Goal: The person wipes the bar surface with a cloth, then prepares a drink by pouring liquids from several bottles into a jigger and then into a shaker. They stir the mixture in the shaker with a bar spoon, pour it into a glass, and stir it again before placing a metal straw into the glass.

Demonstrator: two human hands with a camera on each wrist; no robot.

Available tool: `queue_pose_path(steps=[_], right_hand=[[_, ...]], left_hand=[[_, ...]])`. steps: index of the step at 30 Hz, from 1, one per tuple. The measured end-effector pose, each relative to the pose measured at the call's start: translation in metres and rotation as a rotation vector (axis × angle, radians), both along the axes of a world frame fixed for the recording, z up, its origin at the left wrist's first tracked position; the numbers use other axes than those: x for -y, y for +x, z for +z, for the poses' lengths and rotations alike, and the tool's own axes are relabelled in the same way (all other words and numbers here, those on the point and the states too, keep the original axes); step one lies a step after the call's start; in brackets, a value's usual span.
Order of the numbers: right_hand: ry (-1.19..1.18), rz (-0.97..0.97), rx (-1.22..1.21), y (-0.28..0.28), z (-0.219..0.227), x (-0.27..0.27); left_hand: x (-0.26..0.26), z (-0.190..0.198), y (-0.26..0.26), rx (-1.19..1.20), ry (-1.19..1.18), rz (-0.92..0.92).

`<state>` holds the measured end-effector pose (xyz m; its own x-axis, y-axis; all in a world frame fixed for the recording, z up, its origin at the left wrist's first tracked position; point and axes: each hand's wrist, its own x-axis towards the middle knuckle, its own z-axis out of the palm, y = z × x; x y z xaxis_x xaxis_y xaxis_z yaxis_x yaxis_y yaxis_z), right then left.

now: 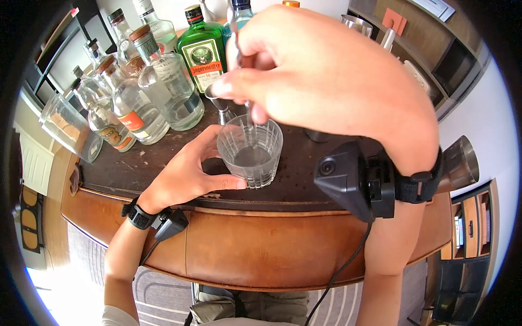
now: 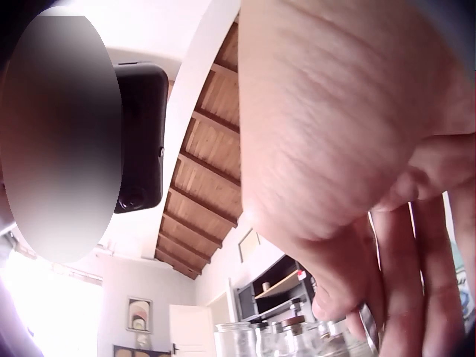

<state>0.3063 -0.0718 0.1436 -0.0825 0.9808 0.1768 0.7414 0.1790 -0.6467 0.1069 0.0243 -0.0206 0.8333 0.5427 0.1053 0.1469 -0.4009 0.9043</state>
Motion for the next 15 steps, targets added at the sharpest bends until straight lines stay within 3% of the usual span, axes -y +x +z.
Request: queue_pose_path(steps=[7,11,15], right_hand=[[0.07,-0.03,-0.113,-0.003,0.003,-0.007],[0.138,-0.109,0.056,-0.003,0.002,0.002],[-0.013,-0.123,-0.182,-0.014,0.016,0.004]], left_hand=[[0.002,0.004,-0.001,-0.041,-0.021,0.012],[0.001,0.009,-0.001,-0.068,-0.037,-0.005],[0.002,0.007,-0.001,-0.064,-0.026,-0.002]])
